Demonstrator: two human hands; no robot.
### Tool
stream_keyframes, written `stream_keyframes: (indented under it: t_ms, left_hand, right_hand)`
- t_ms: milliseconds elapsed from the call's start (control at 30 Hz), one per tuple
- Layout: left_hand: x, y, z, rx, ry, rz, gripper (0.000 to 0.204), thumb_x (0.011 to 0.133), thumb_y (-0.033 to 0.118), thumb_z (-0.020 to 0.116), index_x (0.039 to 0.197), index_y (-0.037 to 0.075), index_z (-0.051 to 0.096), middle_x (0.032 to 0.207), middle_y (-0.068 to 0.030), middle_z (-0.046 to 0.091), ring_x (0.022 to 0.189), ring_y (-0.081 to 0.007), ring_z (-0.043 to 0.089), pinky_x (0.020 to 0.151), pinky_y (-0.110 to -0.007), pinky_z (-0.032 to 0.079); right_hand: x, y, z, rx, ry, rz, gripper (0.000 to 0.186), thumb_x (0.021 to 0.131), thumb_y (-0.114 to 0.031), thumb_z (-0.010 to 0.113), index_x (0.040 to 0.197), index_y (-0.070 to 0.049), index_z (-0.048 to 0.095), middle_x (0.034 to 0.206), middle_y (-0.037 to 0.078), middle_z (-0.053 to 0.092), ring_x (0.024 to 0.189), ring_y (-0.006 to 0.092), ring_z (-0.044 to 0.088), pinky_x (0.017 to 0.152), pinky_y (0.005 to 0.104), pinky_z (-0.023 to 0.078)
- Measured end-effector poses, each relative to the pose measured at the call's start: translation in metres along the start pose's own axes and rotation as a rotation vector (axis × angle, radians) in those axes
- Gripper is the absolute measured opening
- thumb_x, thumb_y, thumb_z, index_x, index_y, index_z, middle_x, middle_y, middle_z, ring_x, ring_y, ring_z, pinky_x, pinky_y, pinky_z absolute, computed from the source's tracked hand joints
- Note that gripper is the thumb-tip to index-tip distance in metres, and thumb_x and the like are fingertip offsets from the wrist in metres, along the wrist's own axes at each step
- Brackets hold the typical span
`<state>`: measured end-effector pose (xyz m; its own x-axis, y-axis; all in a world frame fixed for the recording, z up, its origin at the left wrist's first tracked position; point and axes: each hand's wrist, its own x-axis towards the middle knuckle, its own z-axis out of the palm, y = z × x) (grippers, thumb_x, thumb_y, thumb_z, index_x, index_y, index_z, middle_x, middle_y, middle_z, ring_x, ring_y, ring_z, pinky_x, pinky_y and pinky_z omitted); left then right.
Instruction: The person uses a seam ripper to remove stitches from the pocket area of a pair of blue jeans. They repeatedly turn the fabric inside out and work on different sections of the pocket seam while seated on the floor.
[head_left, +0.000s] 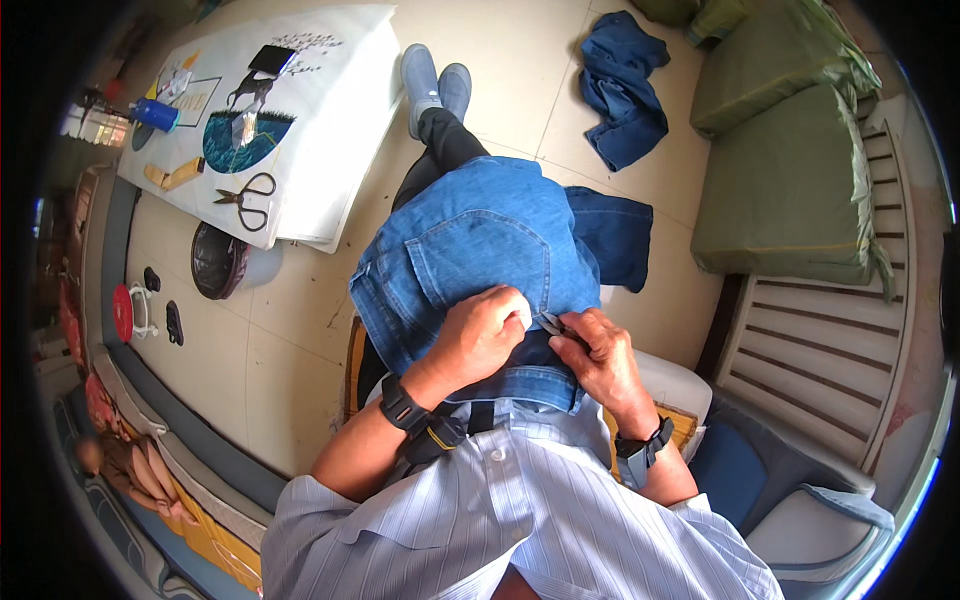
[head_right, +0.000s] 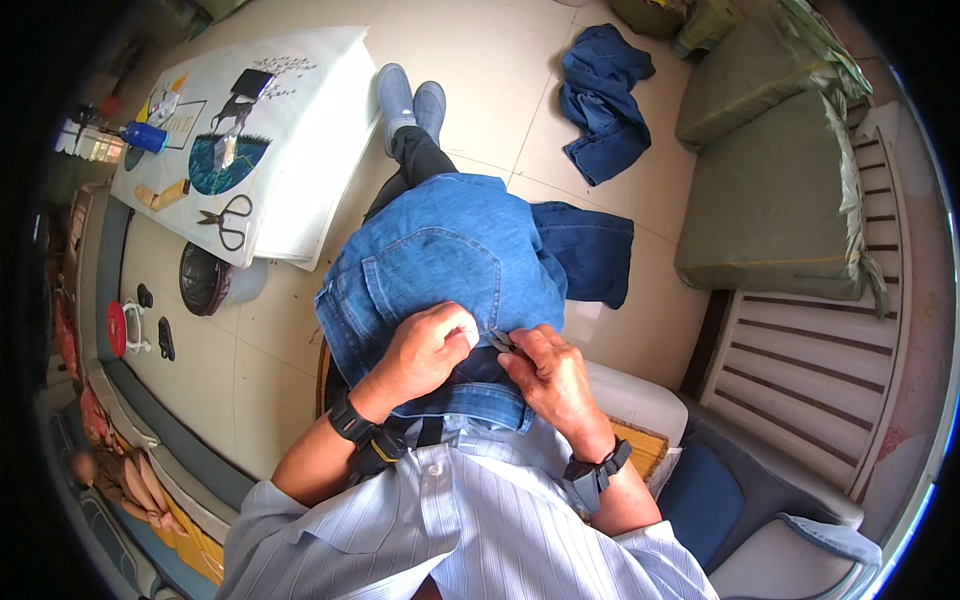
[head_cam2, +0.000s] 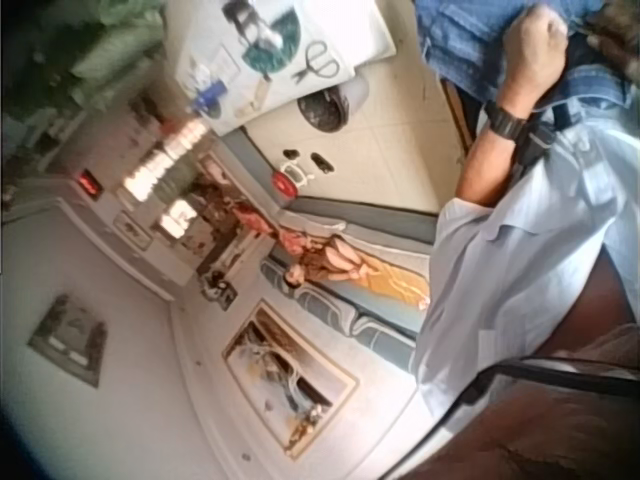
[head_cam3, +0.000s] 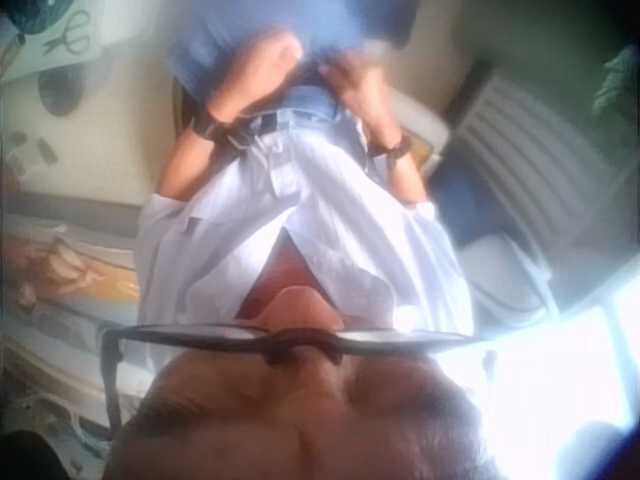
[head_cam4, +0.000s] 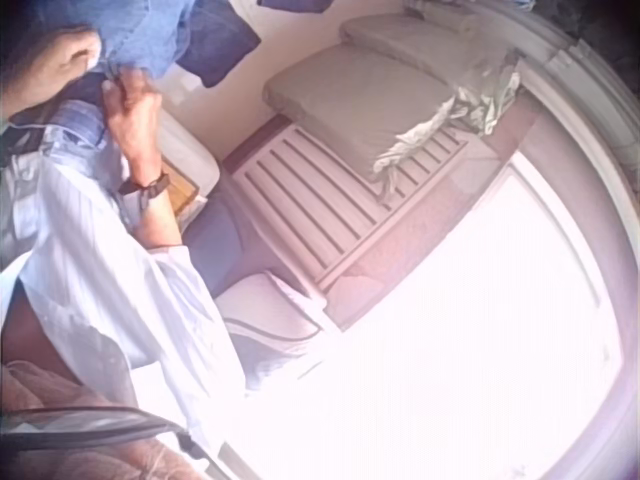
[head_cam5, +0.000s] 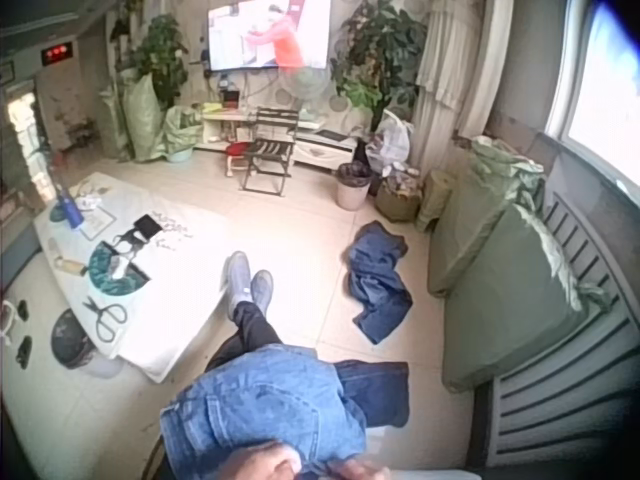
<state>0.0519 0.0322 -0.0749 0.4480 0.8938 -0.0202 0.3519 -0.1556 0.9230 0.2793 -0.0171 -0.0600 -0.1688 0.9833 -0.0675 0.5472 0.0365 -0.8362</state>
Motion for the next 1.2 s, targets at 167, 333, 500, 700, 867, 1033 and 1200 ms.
stream_keyframes:
  t_ms: [167,333,500,700,867,1033,1200]
  left_hand:
    - [0.001,0.005,0.002,-0.159,-0.038,-0.088,0.005,0.096,0.007,0.062,0.095,0.002,0.064,0.089,-0.0165,0.069,0.082,-0.0362,0.069,0.075,-0.044,0.054]
    - [0.001,0.008,0.000,-0.235,-0.064,-0.171,0.007,0.096,0.007,0.063,0.096,0.000,0.065,0.090,-0.0160,0.070,0.082,-0.0318,0.070,0.076,-0.040,0.055]
    - [0.001,0.011,0.001,-0.251,-0.059,-0.203,0.008,0.096,0.007,0.063,0.096,-0.001,0.065,0.089,-0.0159,0.070,0.081,-0.0301,0.070,0.076,-0.040,0.055]
    - [0.001,0.009,0.002,-0.268,-0.063,-0.213,0.007,0.096,0.006,0.063,0.095,-0.001,0.065,0.088,-0.0148,0.069,0.080,-0.0278,0.069,0.076,-0.038,0.055]
    - [0.001,0.010,0.001,-0.280,-0.063,-0.212,0.006,0.096,0.005,0.063,0.095,-0.001,0.064,0.087,-0.0140,0.069,0.080,-0.0260,0.068,0.076,-0.037,0.055]
    - [0.000,0.009,0.003,-0.306,-0.055,-0.236,0.006,0.097,0.005,0.063,0.095,-0.001,0.065,0.085,-0.0118,0.068,0.077,-0.0207,0.067,0.074,-0.036,0.054]
    - [-0.002,0.006,0.001,-0.379,-0.051,-0.296,0.007,0.099,0.006,0.064,0.094,0.001,0.066,0.083,-0.0043,0.066,0.072,-0.0108,0.062,0.067,-0.030,0.052]
  right_hand:
    - [0.001,0.002,0.002,0.002,0.017,-0.036,0.026,0.088,-0.008,0.082,0.110,0.002,0.070,0.087,0.014,0.067,0.081,0.0318,0.067,0.073,0.0406,0.053]
    - [0.000,0.003,0.006,0.037,0.043,-0.014,0.026,0.089,-0.007,0.083,0.110,0.002,0.071,0.087,0.013,0.066,0.080,0.0274,0.066,0.073,0.0373,0.052]
    - [-0.001,0.006,0.008,0.022,0.056,-0.017,0.023,0.090,-0.006,0.081,0.109,0.002,0.070,0.087,0.014,0.066,0.080,0.0305,0.066,0.073,0.0393,0.053]
    - [-0.002,0.007,0.010,0.001,0.071,-0.034,0.022,0.090,-0.004,0.081,0.109,0.001,0.071,0.087,0.013,0.066,0.079,0.0298,0.066,0.073,0.0376,0.053]
    - [-0.002,0.007,0.011,0.016,0.071,-0.045,0.019,0.092,-0.006,0.078,0.108,0.000,0.069,0.086,0.015,0.066,0.079,0.0351,0.066,0.070,0.0425,0.052]
    - [-0.003,0.011,0.013,0.033,0.080,-0.037,0.021,0.089,-0.003,0.080,0.108,0.002,0.071,0.087,0.014,0.066,0.079,0.0300,0.066,0.073,0.0372,0.053]
    - [-0.006,0.019,0.017,0.186,0.087,0.059,0.015,0.093,-0.004,0.079,0.106,-0.001,0.072,0.083,0.004,0.065,0.077,0.0173,0.063,0.070,0.0328,0.051]
